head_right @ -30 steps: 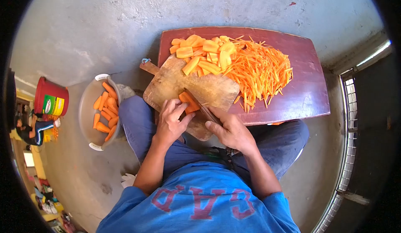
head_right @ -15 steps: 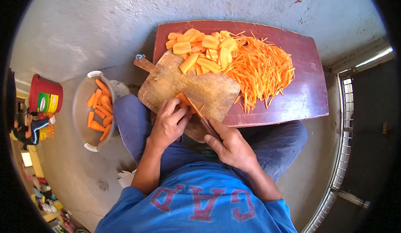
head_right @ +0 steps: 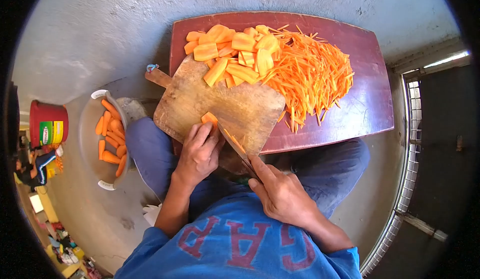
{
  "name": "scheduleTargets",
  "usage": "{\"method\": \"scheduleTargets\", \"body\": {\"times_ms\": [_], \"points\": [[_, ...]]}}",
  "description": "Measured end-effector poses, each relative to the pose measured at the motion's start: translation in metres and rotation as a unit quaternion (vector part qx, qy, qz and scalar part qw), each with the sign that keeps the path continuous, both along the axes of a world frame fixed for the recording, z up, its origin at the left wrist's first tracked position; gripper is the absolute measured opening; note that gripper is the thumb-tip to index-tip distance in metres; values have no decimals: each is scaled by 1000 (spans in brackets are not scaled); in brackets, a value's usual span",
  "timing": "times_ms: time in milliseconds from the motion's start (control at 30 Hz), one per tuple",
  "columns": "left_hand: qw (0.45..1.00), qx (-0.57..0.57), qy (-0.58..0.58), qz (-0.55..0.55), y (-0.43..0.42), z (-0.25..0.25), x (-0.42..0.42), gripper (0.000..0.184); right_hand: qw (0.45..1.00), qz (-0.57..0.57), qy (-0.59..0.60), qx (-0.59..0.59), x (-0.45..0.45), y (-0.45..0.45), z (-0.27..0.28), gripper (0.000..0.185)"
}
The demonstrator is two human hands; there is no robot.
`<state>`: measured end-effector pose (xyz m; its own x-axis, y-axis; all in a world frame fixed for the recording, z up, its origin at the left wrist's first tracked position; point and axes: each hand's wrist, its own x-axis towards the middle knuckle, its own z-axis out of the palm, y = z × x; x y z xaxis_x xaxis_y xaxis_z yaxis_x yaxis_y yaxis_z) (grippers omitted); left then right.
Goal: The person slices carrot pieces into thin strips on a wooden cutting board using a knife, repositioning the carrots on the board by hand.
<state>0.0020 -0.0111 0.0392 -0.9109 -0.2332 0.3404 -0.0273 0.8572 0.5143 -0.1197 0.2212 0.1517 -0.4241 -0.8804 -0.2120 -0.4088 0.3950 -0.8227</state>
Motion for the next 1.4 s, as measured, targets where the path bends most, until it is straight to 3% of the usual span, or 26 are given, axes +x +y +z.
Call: {"method": "scheduleTargets", "body": {"times_ms": [267,433,533,567,600,667,733,767,867,1033,1167,1267,1400], "points": [[999,28,18,11,1,0,-2,30,998,-39,8,-40,-22,-22,-16,59],[996,78,28,23,-2,1,-2,30,985,-126,-103,-53,-32,4,-16,51],[994,94,38,29,-2,-1,0,30,944,-200,-248,-91,-50,20,-41,51],[994,97,39,29,-2,0,0,29,906,-240,-321,-134,-56,19,-54,53],[994,93,43,25,-2,0,-1,29,894,-262,-338,-135,-61,18,-57,54],[995,84,48,23,-2,-2,0,28,911,-297,-263,-115,-60,20,-56,60],[995,85,52,26,-2,-2,1,29,864,-286,-365,-197,-65,34,-56,59],[994,86,56,27,-1,-2,0,29,842,-271,-398,-243,-68,38,-64,49],[994,102,36,31,-1,-2,1,30,913,-280,-267,-131,-82,42,-82,48],[992,111,39,32,-1,-2,4,30,913,-288,-230,-174,-78,50,-53,55],[992,115,42,31,-1,-3,3,31,933,-216,-273,-93,-57,45,-15,49],[993,99,58,23,-2,-2,3,31,952,-193,-237,0,-65,54,-24,42],[992,108,52,24,-1,-3,5,30,932,-325,-149,-60,-85,60,-30,46]]}}
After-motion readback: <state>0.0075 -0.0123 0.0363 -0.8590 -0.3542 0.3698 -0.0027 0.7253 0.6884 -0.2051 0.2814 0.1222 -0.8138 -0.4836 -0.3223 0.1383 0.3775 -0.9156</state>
